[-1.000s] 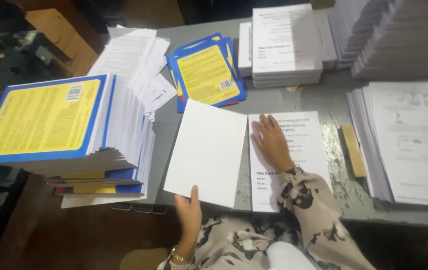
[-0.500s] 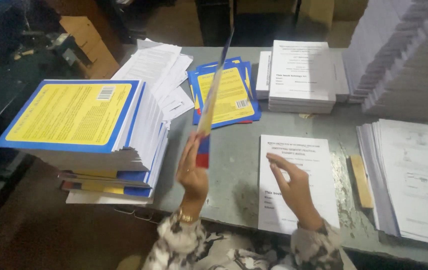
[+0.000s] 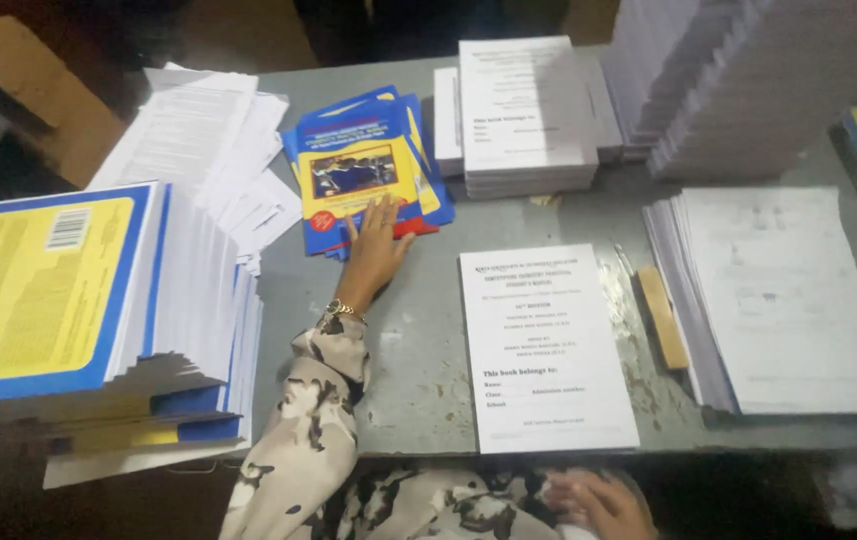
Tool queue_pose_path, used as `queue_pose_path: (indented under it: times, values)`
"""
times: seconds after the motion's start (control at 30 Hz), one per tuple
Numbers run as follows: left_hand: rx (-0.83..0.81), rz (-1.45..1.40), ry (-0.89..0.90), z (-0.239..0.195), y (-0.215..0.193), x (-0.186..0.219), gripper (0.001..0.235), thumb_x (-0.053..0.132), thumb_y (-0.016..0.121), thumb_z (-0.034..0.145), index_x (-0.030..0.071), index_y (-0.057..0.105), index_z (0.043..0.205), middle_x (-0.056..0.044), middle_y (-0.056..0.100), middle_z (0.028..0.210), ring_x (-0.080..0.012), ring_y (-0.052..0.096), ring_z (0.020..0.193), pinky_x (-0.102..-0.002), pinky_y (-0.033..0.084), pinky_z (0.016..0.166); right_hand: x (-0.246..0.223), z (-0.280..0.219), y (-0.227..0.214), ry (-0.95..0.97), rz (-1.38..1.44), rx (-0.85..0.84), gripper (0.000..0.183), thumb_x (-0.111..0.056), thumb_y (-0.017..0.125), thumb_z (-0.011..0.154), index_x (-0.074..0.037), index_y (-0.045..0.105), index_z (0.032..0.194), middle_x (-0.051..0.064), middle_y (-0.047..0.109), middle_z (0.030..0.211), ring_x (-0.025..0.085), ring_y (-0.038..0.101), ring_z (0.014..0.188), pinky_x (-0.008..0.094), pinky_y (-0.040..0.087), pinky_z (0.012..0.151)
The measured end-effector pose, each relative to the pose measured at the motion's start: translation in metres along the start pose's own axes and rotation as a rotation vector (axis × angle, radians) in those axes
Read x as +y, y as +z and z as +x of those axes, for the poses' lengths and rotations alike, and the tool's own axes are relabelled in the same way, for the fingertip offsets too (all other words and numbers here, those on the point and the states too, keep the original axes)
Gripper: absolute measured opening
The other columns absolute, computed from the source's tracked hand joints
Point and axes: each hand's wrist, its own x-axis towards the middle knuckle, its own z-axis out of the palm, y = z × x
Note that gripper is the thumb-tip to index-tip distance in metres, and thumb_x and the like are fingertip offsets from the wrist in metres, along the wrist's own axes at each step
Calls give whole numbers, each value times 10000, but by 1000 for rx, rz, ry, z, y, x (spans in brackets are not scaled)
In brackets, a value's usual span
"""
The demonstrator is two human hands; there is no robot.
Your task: Checking the pages of printed manuals and stacking them into organized piles on a work table.
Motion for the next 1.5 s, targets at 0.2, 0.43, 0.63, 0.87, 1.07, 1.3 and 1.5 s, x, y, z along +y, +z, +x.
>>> queue_pose_path:
  times: [0.2, 0.43, 0.63, 0.87, 1.07, 1.3, 1.5]
  values:
    - [-238, -344, 213, -30, 21, 112, 755, 390, 646, 947, 58, 341, 1553, -155, 378, 1602, -294, 367, 1449, -446, 313, 1197, -92, -42, 33, 452, 547, 39, 696, -277, 517, 974, -11, 297, 1578, 272, 495, 1572, 387, 501, 1451, 527, 340, 1230]
    - [-158, -6, 282, -9, 51, 120, 1129, 448, 922, 696, 95, 307, 1574, -128, 436, 1523, -322, 410, 1384, -485, 304, 1153, -135, -75, 41, 359, 780, 188, 582, -230, 496, 995, -32, 404, 1535, 269, 482, 1535, 401, 451, 1454, 492, 325, 1250]
    - [-196, 24, 250, -41, 45, 134, 1076, 468, 909, 701, 80, 365, 1545, -121, 415, 1545, -319, 382, 1398, -475, 306, 1151, -121, -80, 35, 306, 725, 136, 600, -242, 452, 1014, -89, 345, 1585, 169, 501, 1579, 318, 443, 1481, 476, 288, 1266]
    - [-110, -83, 34, -111, 85, 158, 1078, 488, 874, 716, 129, 330, 1574, -136, 398, 1548, -331, 287, 1457, -680, 44, 1190, 112, 76, -41, -37, 4, 723, 421, -362, 751, 856, -78, 787, 1164, 200, 742, 1092, 348, 660, 1039, 398, 457, 936]
    - [171, -690, 84, -200, 50, 212, 238, 255, 644, 989, 62, 709, 1110, -70, 689, 1041, -222, 685, 930, -351, 559, 828, -85, -54, -38, -608, 304, 457, 308, -97, 575, 1012, 62, 641, 1266, 151, 674, 1236, 199, 582, 1119, 337, 460, 985]
    - [-423, -1219, -98, -186, -1, 186, 571, 450, 312, 1040, 109, 404, 1488, -169, 467, 1521, -341, 553, 1298, -424, 529, 1063, -139, -106, -8, -1002, -556, 177, 365, -194, 524, 982, -48, 595, 1309, 174, 752, 1153, 246, 826, 930, 283, 784, 752]
    - [-521, -1421, -115, -153, 10, 143, 705, 578, 305, 991, 76, 457, 1463, -122, 527, 1260, -296, 609, 1120, -373, 547, 910, -88, -62, 50, -1423, -1191, -222, 694, -81, 668, 871, -21, 420, 1517, 275, 513, 1452, 454, 512, 1291, 551, 422, 1025]
